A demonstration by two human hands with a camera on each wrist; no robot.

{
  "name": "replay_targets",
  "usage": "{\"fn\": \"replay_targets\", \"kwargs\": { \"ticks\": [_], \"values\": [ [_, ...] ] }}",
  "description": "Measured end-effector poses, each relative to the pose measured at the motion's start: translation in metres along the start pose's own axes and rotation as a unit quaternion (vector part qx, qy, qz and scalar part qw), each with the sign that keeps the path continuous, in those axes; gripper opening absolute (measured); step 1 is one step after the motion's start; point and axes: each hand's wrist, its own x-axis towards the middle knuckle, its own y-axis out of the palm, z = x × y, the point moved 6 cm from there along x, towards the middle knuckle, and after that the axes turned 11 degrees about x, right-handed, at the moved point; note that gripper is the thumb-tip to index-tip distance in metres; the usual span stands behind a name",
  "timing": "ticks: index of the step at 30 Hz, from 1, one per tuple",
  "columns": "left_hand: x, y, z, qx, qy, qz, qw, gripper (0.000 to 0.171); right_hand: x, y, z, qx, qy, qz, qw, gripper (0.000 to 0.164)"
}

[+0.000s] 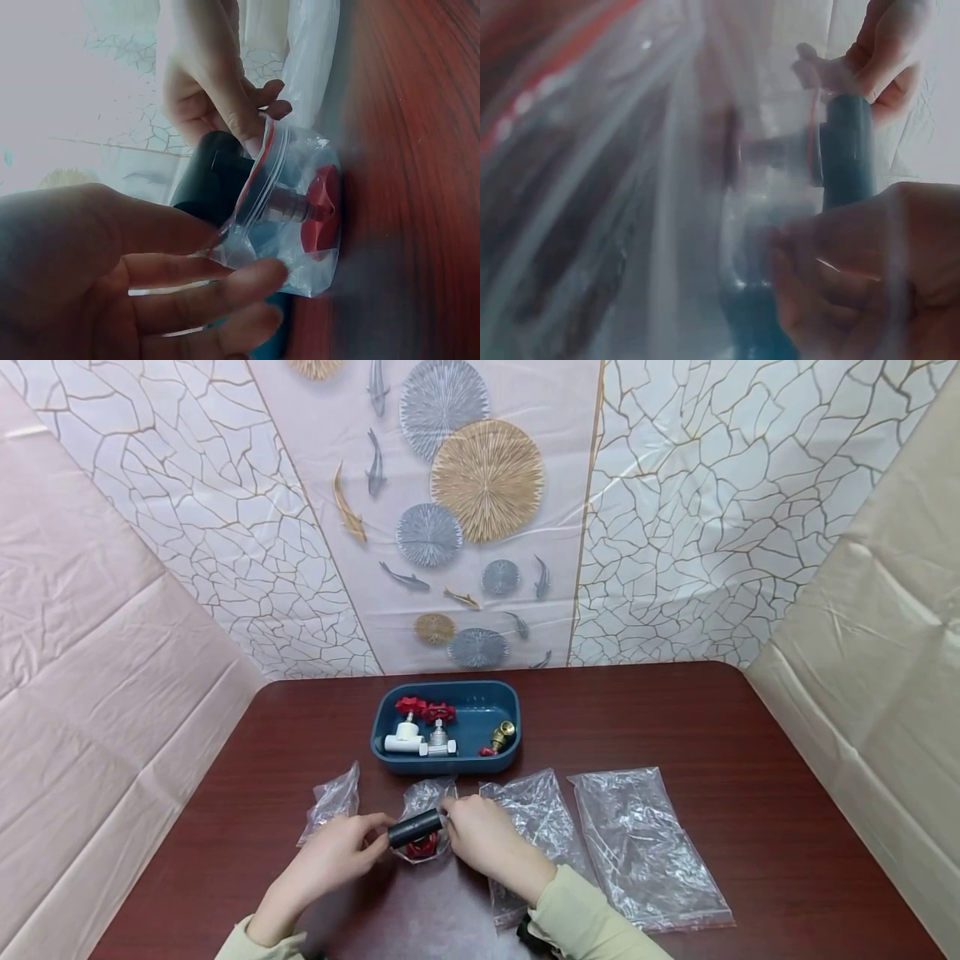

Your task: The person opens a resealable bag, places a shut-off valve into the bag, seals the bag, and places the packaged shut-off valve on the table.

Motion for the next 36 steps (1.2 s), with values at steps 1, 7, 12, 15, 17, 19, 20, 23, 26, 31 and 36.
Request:
{"fn": "replay_targets", "kwargs": {
  "ticks": [1, 7, 12, 15, 17, 19, 20, 23, 26, 31, 36],
  "values": [
    [0.000, 0.000, -0.001, -0.001, 0.002, 0.003, 1.0000, 0.021, 0.000, 0.000, 0.001, 0.000, 0.000, -0.001, 1.000, 0.006],
    [0.003, -0.001, -0.003, -0.017, 0.021, 0.017, 0.9995, 0.021, 0.002, -0.006, 0.009, 0.010, -0.010, -0.015, 1.000, 0.012],
    [0.007, -0.004, -0.005, -0.014, 0.037, 0.007, 0.9992, 0.023, 0.004, -0.009, 0.012, 0.000, -0.020, -0.027, 0.999, 0.014],
    [0.010, -0.006, -0.007, -0.008, 0.043, -0.003, 0.9990, 0.025, 0.004, -0.012, 0.013, -0.004, -0.025, -0.033, 0.999, 0.015],
    [0.013, -0.008, -0.007, -0.004, 0.042, -0.006, 0.9991, 0.024, 0.004, -0.014, 0.014, -0.006, -0.028, -0.038, 0.999, 0.015],
    [0.015, -0.010, -0.008, -0.004, 0.038, -0.006, 0.9992, 0.024, 0.004, -0.017, 0.014, -0.010, -0.033, -0.045, 0.998, 0.014],
    [0.016, -0.011, -0.008, -0.004, 0.036, -0.006, 0.9993, 0.024, 0.004, -0.018, 0.014, -0.010, -0.034, -0.048, 0.998, 0.014],
    [0.019, -0.014, -0.008, -0.003, 0.032, -0.007, 0.9995, 0.024, 0.003, -0.022, 0.014, -0.011, -0.035, -0.056, 0.998, 0.015],
    [0.022, -0.017, -0.008, -0.002, 0.035, -0.011, 0.9993, 0.022, 0.003, -0.025, 0.013, -0.003, -0.029, -0.059, 0.998, 0.015],
    [0.027, -0.021, -0.011, -0.001, 0.040, -0.016, 0.9991, 0.022, 0.002, -0.031, 0.008, 0.006, -0.016, -0.067, 0.998, 0.015],
    [0.034, -0.026, -0.015, 0.003, 0.051, -0.033, 0.9981, 0.023, 0.000, -0.041, 0.004, 0.011, -0.009, -0.092, 0.996, 0.015]
  ]
}}
